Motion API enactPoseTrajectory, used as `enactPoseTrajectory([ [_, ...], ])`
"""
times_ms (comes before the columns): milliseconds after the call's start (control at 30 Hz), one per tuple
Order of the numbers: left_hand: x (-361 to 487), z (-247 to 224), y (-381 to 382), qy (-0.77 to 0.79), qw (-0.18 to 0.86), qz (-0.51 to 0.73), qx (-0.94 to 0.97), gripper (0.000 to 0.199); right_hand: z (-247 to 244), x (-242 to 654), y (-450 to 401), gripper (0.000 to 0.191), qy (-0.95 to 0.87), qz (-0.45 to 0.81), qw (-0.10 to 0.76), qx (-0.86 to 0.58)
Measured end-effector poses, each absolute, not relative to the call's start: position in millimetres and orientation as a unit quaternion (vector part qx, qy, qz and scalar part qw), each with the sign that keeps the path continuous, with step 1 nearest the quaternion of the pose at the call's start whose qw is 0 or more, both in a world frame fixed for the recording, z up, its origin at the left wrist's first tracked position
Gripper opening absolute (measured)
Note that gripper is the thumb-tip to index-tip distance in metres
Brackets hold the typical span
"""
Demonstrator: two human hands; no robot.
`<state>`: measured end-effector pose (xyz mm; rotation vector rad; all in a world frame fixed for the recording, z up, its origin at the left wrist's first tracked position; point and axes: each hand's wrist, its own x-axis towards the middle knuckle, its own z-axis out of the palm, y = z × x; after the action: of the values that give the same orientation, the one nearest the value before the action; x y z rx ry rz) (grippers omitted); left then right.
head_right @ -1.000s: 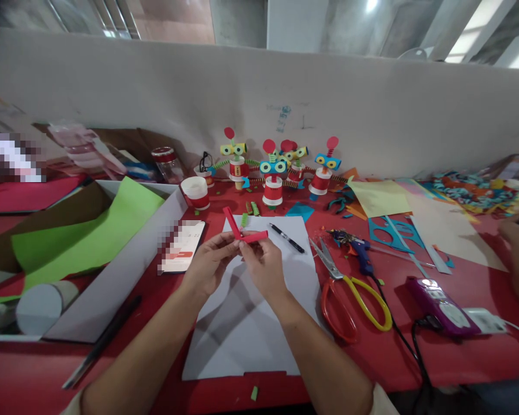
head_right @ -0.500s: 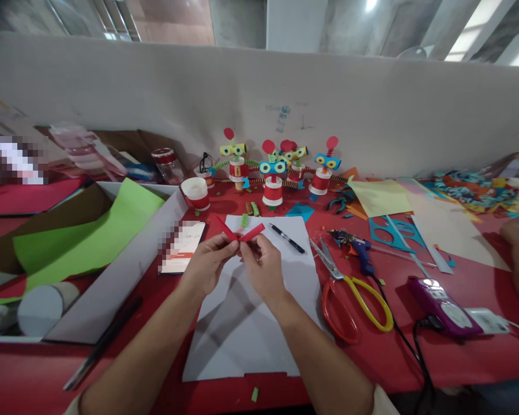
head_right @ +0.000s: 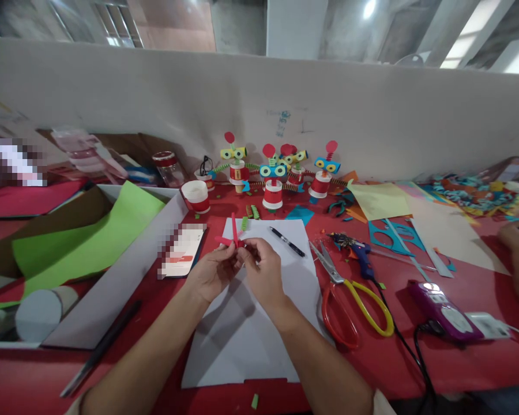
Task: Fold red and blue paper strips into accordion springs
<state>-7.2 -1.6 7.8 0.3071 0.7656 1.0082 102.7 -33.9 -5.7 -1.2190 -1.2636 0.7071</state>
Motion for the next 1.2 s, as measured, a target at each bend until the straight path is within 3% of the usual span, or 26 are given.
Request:
enactPoseTrajectory([
  [233, -5.3, 4.0, -4.3, 0.348, 0.754, 0.512, 0.22, 0.019, -6.2, 102.8, -36.9, 0.009, -0.559, 0.272, 0.569, -0.538],
  [567, 1.7, 5.9, -12.6, 0.331, 0.701, 0.575, 0.262, 0.018, 2.3, 100.5, -36.5, 0.014, -0.484, 0.409, 0.607, -0.48],
  [833, 4.0, 5.7, -12.6, 0.343, 0.712, 0.566, 0.236, 0.016, -1.0, 105.9, -31.1, 0.015, -0.472, 0.386, 0.591, -0.528],
  [1200, 6.6, 6.9, -16.2, 0.349, 0.68, 0.582, 0.279, 0.015, -0.1, 107.7, -30.6, 0.011, -0.399, 0.445, 0.644, -0.478],
])
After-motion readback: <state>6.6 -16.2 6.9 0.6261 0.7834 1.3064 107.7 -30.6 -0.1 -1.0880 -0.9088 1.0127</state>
